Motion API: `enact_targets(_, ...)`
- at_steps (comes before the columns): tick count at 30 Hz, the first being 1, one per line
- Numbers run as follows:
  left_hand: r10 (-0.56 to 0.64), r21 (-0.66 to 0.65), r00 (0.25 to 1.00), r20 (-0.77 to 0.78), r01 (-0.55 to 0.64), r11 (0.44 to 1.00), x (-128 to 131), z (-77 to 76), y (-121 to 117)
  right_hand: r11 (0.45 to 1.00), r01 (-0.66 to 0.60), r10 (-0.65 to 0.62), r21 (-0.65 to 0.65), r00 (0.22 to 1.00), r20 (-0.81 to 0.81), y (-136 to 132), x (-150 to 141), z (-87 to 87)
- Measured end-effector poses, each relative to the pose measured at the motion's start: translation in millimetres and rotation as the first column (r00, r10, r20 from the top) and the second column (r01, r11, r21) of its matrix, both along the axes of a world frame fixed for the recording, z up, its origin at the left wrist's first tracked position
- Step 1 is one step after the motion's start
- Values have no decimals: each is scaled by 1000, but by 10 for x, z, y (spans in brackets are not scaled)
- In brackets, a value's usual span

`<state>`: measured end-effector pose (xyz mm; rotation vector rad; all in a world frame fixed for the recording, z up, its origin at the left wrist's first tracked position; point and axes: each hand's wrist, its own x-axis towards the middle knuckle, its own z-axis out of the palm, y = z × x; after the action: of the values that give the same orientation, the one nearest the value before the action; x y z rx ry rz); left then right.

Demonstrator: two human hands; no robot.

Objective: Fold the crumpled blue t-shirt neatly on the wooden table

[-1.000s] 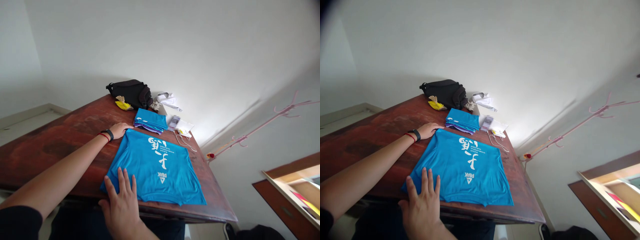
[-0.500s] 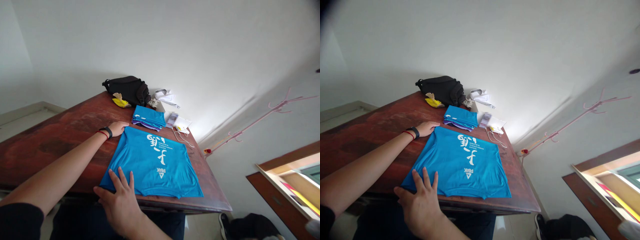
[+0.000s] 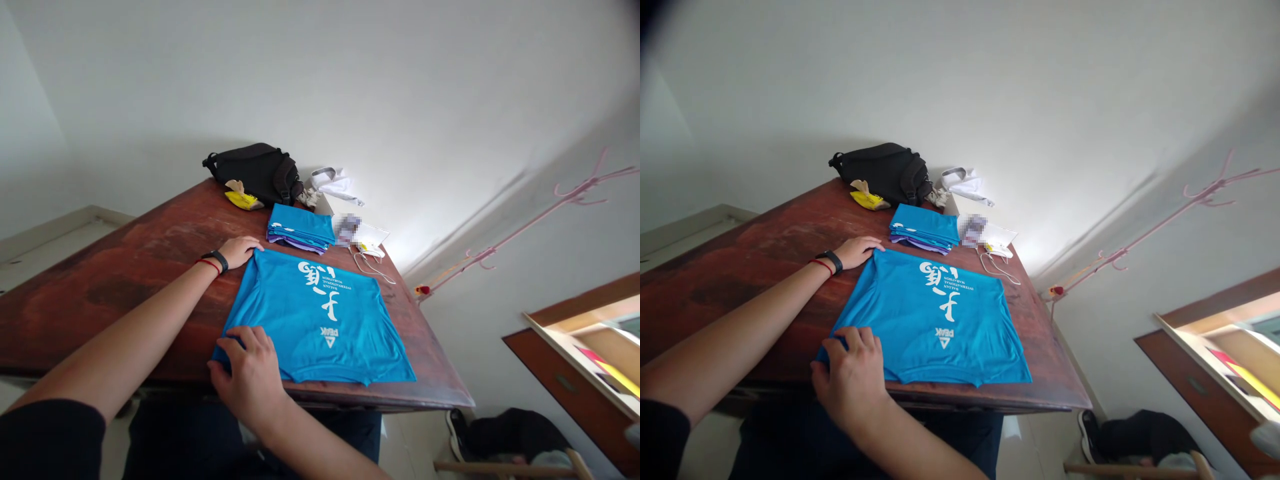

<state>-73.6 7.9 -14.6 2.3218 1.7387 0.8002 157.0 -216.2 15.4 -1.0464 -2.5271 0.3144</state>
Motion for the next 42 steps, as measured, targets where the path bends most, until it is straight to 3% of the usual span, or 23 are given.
enact_targets(5, -9, 11, 1000, 24, 9, 1000, -19, -8, 18, 1000, -13, 13, 0, 1000, -20, 1, -3, 11)
enact_targets(13, 5, 43, 996, 95, -9, 999, -40, -34, 65, 986, -28, -21, -167, 958, -286, 90, 62, 63)
enact_targets(17, 5, 55, 992, 125, -12, 998, -42, -43, 79, 978, 18, -65, -209, 973, -223, 62, 70, 85)
enact_targets(26, 10, 64, 982, 187, -22, 998, -35, -23, 60, 995, 64, -70, -81, 995, -72, 21, 28, 47)
enact_targets(31, 11, 58, 974, 227, -25, 998, -11, 6, 44, 995, 69, -80, -71, 984, -161, 5, 53, 60)
enact_targets(36, 37, 35, 958, 286, -50, 998, 40, 70, 9, 985, 19, -67, -171, 958, -280, 3, 79, 79)
enact_targets(42, 85, 7, 913, 399, -96, 995, 109, 234, -72, 978, 8, -65, -208, 961, -267, -35, 119, 67)
